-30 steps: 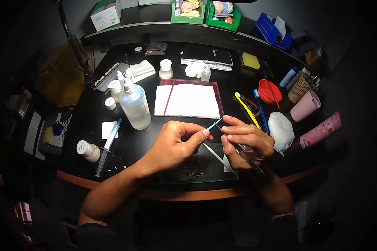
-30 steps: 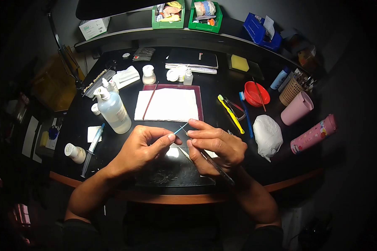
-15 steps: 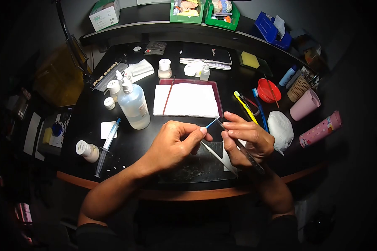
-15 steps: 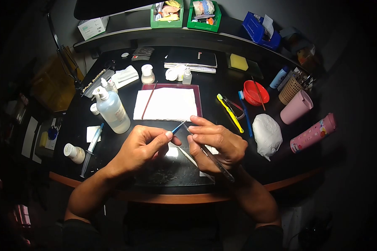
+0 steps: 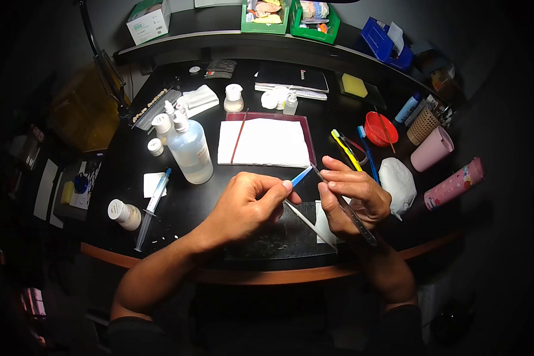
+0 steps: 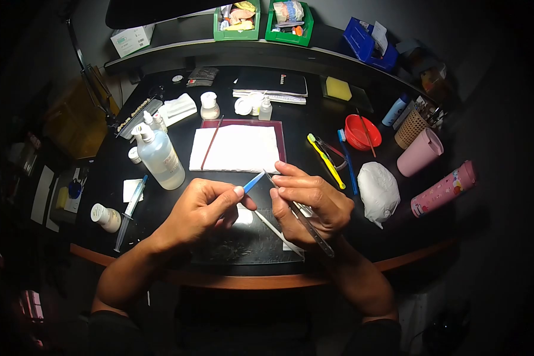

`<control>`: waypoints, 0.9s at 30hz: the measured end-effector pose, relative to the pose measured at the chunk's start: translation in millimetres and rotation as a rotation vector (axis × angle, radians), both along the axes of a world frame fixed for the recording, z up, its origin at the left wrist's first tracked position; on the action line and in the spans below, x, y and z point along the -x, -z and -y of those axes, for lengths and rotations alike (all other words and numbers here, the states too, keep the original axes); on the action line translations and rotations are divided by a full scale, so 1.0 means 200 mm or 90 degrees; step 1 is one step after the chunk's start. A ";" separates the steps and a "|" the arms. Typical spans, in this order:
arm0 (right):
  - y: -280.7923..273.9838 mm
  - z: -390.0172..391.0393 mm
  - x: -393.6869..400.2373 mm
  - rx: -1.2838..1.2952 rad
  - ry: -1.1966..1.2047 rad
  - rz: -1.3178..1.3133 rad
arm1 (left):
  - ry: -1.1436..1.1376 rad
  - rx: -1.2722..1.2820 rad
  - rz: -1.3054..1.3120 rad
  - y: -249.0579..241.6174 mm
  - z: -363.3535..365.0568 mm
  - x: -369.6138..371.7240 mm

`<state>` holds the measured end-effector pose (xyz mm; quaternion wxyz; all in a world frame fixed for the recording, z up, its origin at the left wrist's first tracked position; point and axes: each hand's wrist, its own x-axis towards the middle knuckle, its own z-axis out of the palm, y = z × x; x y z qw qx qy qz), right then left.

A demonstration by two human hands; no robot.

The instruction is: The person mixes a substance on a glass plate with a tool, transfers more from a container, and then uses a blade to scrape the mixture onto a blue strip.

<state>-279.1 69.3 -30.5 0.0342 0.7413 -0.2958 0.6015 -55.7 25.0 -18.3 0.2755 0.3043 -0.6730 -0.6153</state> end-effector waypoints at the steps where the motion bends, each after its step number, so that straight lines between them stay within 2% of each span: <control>1: -0.01 -0.01 0.00 -0.006 -0.013 -0.012 | -0.003 -0.004 -0.004 -0.01 0.00 0.00; 4: -0.01 -0.02 -0.01 -0.030 -0.043 -0.045 | -0.008 -0.017 -0.017 -0.01 -0.01 0.00; 11: -0.01 0.00 0.00 -0.011 -0.001 -0.008 | -0.008 -0.020 -0.014 0.00 0.00 0.00; 16: 0.01 -0.01 -0.01 -0.025 -0.062 -0.046 | -0.004 -0.031 -0.028 -0.01 0.00 0.00; 22: 0.02 0.00 0.00 -0.024 0.007 0.030 | 0.007 -0.035 -0.037 0.00 0.00 0.00; 27: 0.00 -0.02 -0.01 -0.032 -0.046 -0.003 | 0.004 -0.023 -0.033 0.00 0.01 -0.01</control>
